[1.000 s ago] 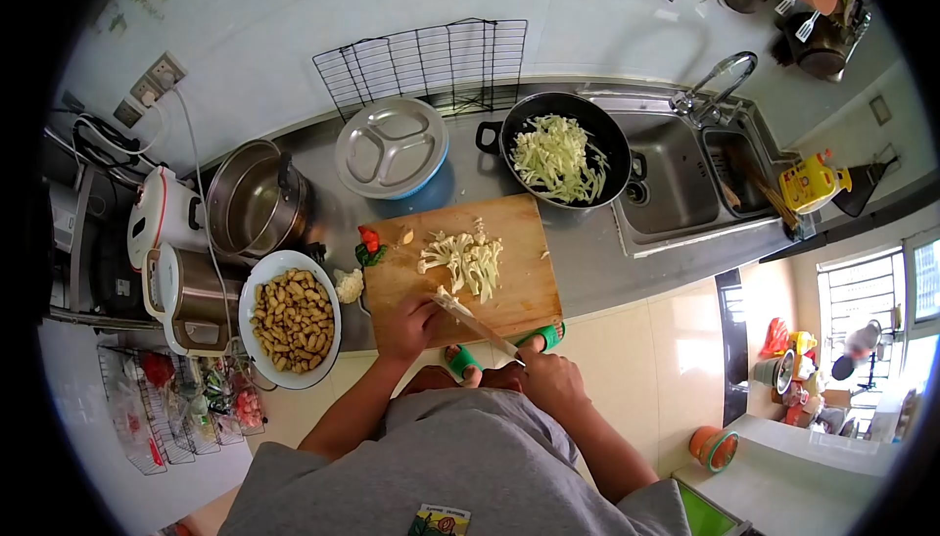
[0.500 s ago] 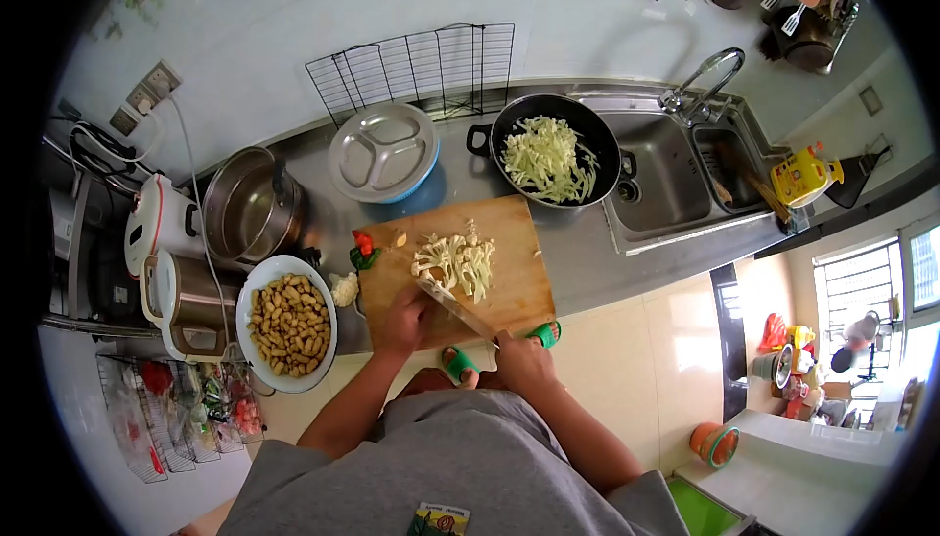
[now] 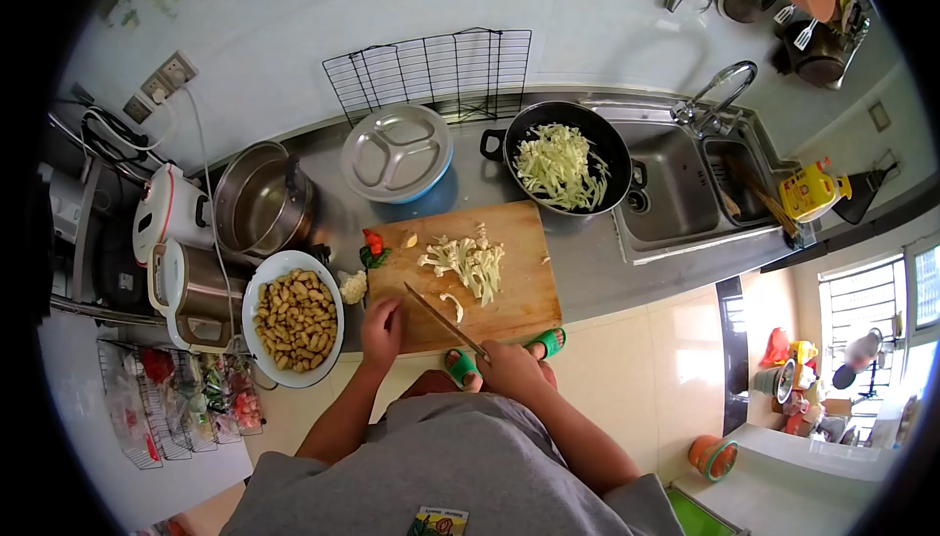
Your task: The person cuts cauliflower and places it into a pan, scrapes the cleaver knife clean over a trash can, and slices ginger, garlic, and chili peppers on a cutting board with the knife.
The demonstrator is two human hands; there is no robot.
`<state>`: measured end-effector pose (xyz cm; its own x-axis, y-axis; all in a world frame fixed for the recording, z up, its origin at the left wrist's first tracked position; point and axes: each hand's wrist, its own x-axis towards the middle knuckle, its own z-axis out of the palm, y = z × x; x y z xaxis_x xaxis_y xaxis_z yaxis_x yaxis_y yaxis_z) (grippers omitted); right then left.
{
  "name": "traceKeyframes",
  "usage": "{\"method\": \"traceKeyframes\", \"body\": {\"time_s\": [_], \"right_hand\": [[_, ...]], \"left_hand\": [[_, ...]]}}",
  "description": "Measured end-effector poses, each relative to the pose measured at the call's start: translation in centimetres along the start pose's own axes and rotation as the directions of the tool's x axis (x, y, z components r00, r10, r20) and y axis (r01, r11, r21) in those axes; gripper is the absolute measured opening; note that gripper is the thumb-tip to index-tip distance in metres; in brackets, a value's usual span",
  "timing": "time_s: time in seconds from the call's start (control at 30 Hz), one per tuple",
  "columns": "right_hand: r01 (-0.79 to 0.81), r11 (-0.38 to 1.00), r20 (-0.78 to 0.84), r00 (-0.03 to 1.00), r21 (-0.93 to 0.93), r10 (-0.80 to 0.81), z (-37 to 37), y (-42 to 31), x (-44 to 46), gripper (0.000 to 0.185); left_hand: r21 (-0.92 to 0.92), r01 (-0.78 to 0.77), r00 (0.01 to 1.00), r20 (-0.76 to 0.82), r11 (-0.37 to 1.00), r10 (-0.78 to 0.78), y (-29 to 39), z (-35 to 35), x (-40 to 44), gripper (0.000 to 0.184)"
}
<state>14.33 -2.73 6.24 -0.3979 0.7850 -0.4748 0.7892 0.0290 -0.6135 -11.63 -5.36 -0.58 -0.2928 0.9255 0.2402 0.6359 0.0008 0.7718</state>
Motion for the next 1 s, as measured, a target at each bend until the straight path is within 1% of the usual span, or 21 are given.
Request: {"method": "traceKeyframes", "body": {"time_s": [0.07,0.1,0.17,0.27,0.33,0.4,0.43,0.47,0.5,0.53,0.6,0.67,0.7,0.73,0.77,0.8,0.83,0.87,0.93,0.97,1.0], "right_hand": [[0.107,0.993,-0.074,0.992,0.059,-0.102,0.6,0.4,1.2,0.027],[0.109,0.992,-0.075,0.992,0.062,-0.104,0.3,0.3,1.5,0.027],[0.024,0.998,-0.106,0.994,0.060,-0.018,-0.8,0.3,2.0,0.027],[0.023,0.999,-0.186,0.982,0.035,-0.016,-2.7,0.8,1.3,0.025],[-0.002,1.000,-0.167,0.986,0.004,0.003,-3.9,0.6,0.4,0.023],[-0.052,0.984,-0.197,0.980,-0.169,0.018,-4.8,0.2,-0.8,0.030],[-0.058,0.984,-0.201,0.979,-0.168,0.023,-5.0,0.3,-1.3,0.030],[-0.039,0.963,-0.250,0.968,-0.268,-0.031,-5.0,0.6,-1.8,0.037],[-0.026,0.930,-0.291,0.953,-0.367,-0.088,-5.1,0.9,-2.2,0.044],[-0.034,0.931,-0.296,0.952,-0.364,-0.081,-5.2,1.5,-2.3,0.044],[0.045,0.885,-0.368,0.898,-0.464,-0.239,-4.9,2.5,-2.4,0.052],[0.076,0.878,-0.378,0.882,-0.473,-0.280,-5.0,3.0,-2.4,0.052],[0.113,0.866,-0.382,0.865,-0.486,-0.327,-5.1,3.1,-2.4,0.052],[0.111,0.867,-0.385,0.864,-0.485,-0.326,-5.1,3.2,-2.4,0.052],[0.115,0.849,-0.374,0.861,-0.516,-0.344,-5.1,3.3,-2.3,0.051],[0.121,0.829,-0.361,0.859,-0.547,-0.363,-5.1,3.3,-2.2,0.049],[0.123,0.828,-0.360,0.858,-0.547,-0.365,-5.2,3.2,-2.3,0.049],[0.124,0.831,-0.327,0.880,-0.543,-0.345,-5.4,3.0,-2.6,0.046],[0.126,0.832,-0.296,0.897,-0.540,-0.328,-5.8,2.9,-3.1,0.043],[0.103,0.856,-0.281,0.919,-0.506,-0.277,-5.8,3.2,-3.6,0.040],[0.078,0.879,-0.263,0.938,-0.470,-0.224,-5.9,3.6,-4.1,0.038]], "left_hand": [[0.021,-0.017,1.000,-0.023,1.000,0.017,0.4,-0.3,0.4,0.019],[0.024,-0.019,1.000,-0.022,1.000,0.020,0.4,-0.2,0.5,0.019],[0.044,-0.035,0.999,-0.010,0.998,0.035,0.4,0.0,0.7,0.019],[-0.023,0.002,1.000,-0.018,1.000,-0.002,1.4,0.6,1.0,0.019],[-0.052,-0.007,1.000,-0.008,0.999,0.007,1.7,1.0,1.4,0.018],[-0.083,-0.016,1.000,0.007,0.996,0.017,2.0,1.2,2.2,0.018],[-0.112,0.040,0.999,-0.017,0.993,-0.042,2.3,1.2,2.6,0.018],[-0.143,0.094,0.994,-0.037,0.985,-0.100,2.5,1.2,3.2,0.018],[-0.146,0.091,0.995,-0.031,0.985,-0.096,3.0,0.9,4.0,0.018],[-0.208,0.062,0.996,-0.042,0.976,-0.072,3.7,0.6,4.9,0.018],[-0.267,0.033,0.998,-0.049,0.963,-0.047,5.0,0.0,6.5,0.018],[-0.343,0.006,0.968,0.238,0.939,0.080,6.4,-0.5,8.1,0.019],[-0.329,0.159,0.907,0.420,0.931,-0.006,8.2,-0.9,8.7,0.019],[-0.329,0.156,0.907,0.422,0.931,-0.003,8.2,-0.1,9.2,0.019],[-0.279,-0.074,0.837,0.504,0.957,0.212,7.8,0.9,9.6,0.019],[-0.250,-0.305,0.707,0.587,0.919,0.394,8.1,1.5,10.0,0.020],[-0.210,-0.318,0.660,0.651,0.925,0.375,9.1,1.5,10.2,0.023],[-0.208,-0.319,0.662,0.650,0.925,0.374,8.5,1.8,10.2,0.023],[-0.152,-0.294,0.761,0.560,0.943,0.328,7.5,2.6,10.8,0.021],[-0.153,-0.296,0.761,0.558,0.943,0.330,7.0,2.6,10.8,0.021],[-0.181,-0.087,0.853,0.495,0.980,0.167,6.9,2.2,10.6,0.023]]}}
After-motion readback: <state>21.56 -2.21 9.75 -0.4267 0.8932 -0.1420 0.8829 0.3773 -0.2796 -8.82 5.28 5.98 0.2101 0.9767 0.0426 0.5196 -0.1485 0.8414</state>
